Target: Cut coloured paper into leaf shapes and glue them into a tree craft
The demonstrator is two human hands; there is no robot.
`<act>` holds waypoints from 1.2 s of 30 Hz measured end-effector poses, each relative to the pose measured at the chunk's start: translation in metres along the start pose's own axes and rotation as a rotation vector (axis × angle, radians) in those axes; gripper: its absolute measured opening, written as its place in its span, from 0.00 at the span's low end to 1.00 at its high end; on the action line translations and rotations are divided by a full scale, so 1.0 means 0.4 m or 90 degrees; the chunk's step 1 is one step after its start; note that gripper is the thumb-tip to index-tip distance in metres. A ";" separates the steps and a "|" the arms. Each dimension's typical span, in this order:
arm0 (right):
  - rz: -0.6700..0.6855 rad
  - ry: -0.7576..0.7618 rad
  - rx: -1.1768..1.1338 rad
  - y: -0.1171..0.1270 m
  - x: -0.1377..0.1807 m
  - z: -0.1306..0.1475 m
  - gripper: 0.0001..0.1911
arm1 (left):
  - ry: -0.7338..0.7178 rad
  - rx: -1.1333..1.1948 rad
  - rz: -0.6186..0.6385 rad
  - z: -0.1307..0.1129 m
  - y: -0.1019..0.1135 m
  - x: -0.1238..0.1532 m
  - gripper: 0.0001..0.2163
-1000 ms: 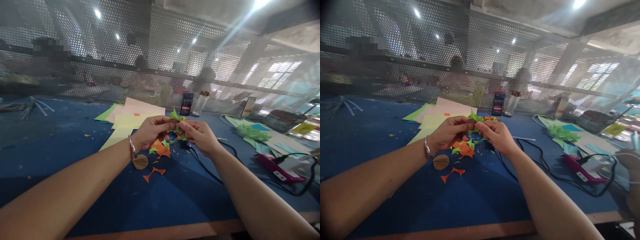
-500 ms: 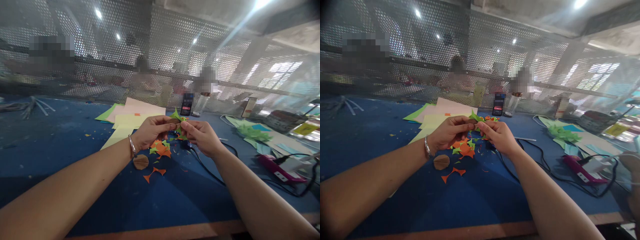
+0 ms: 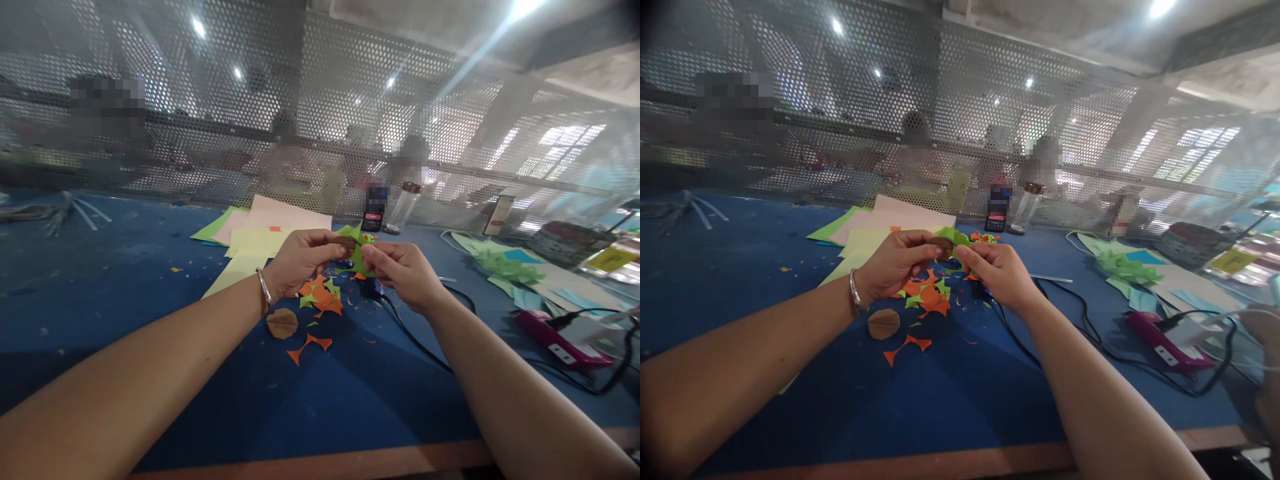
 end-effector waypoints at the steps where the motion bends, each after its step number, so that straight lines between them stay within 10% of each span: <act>1: 0.003 0.003 0.005 0.000 0.000 0.000 0.27 | -0.002 0.000 0.000 0.000 0.000 -0.001 0.09; 36: 0.015 0.001 0.068 0.000 -0.001 -0.002 0.26 | -0.012 -0.037 0.009 -0.009 -0.003 0.003 0.04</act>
Point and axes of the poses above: each hand's wrist, its own x-axis away from the middle knuckle, its own y-axis out of the back of the hand, z = x × y, the point moved 8 cm from there along -x, towards the middle knuckle, and after that the axes turned 3 degrees about y, right-handed, at the moved point
